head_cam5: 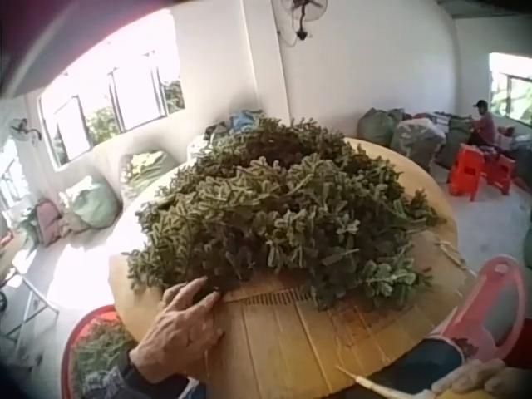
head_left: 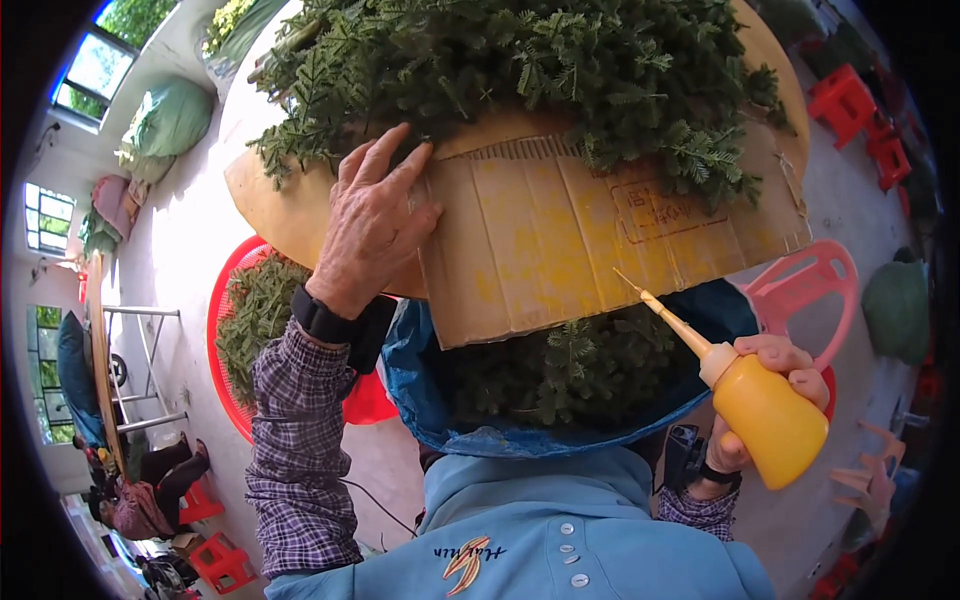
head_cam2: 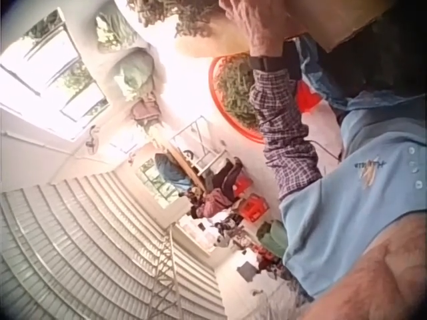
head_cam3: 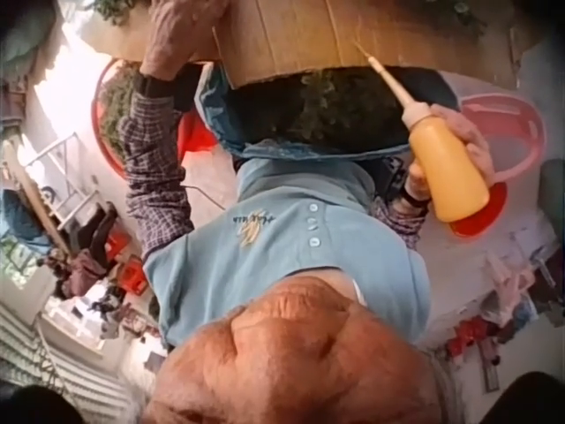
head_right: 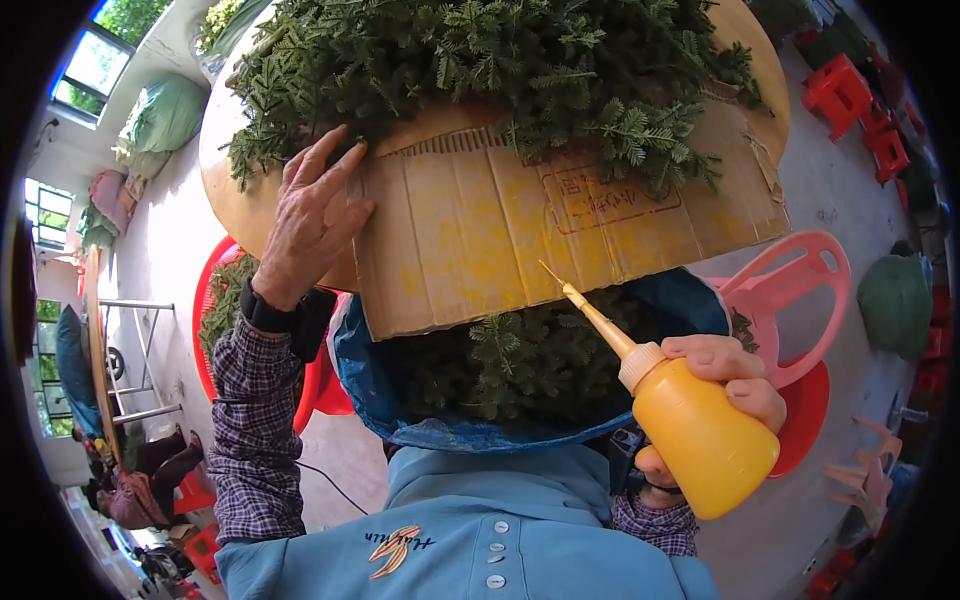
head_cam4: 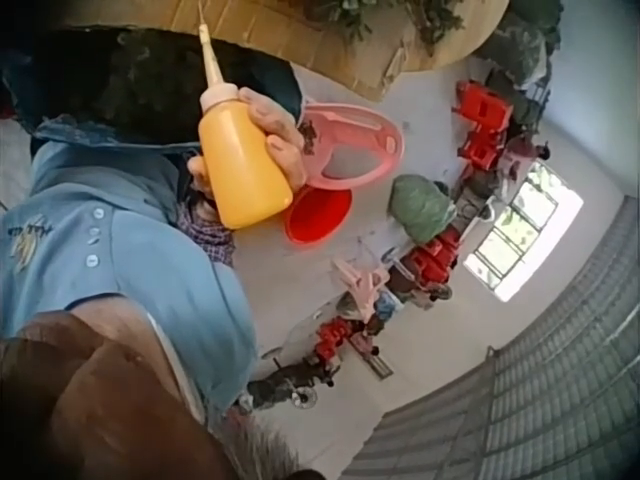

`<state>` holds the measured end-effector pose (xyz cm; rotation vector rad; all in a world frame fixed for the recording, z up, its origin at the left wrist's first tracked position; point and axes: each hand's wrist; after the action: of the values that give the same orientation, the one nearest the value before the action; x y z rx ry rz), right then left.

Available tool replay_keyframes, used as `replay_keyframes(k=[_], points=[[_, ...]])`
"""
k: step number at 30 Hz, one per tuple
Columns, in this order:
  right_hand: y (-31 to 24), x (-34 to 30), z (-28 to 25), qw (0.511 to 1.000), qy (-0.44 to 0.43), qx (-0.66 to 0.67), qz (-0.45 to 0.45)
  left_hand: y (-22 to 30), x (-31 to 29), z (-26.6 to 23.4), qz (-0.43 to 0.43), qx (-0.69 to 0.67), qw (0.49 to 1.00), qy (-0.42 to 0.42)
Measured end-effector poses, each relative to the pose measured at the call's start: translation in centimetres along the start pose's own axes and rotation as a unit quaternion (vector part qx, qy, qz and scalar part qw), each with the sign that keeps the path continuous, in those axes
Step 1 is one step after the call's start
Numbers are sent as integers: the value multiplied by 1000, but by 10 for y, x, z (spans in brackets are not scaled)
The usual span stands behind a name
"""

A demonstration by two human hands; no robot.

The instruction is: The person applies glue to small evergreen branches using a squeeze bottle and attaches them one by one to a larger wreath base on a cardboard-covered table.

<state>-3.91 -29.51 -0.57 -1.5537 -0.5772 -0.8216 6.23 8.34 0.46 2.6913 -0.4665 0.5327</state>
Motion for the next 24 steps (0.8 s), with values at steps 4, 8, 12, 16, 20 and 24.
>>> replay_keyframes(k=[4,8,12,16,20,24], points=[[-3,-1,-1,1000,-7,5,10,2,-2,-4,17,-17,1000,3],[-4,-2,0,1000,-6,13,5,-4,-1,-6,18,-16,1000,-9],[-5,-1,1,1000,-6,18,-5,7,-3,-14,7,-37,999,-6],[-5,2,-4,1000,-12,4,-17,42,-16,-17,24,-102,994,-4],[-10,6,-6,1000,-8,-4,-5,82,-37,-18,35,-176,983,-47],[-14,6,-3,1000,11,12,4,85,-50,-15,37,-200,977,-58]])
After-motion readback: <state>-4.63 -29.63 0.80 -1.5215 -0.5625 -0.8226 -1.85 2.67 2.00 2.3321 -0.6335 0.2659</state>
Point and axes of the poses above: each hand's wrist, its own x-axis towards the middle knuckle, its own z-axis out of the palm, y = z × x, and after that the axes turned 4 degrees about y, right-handed
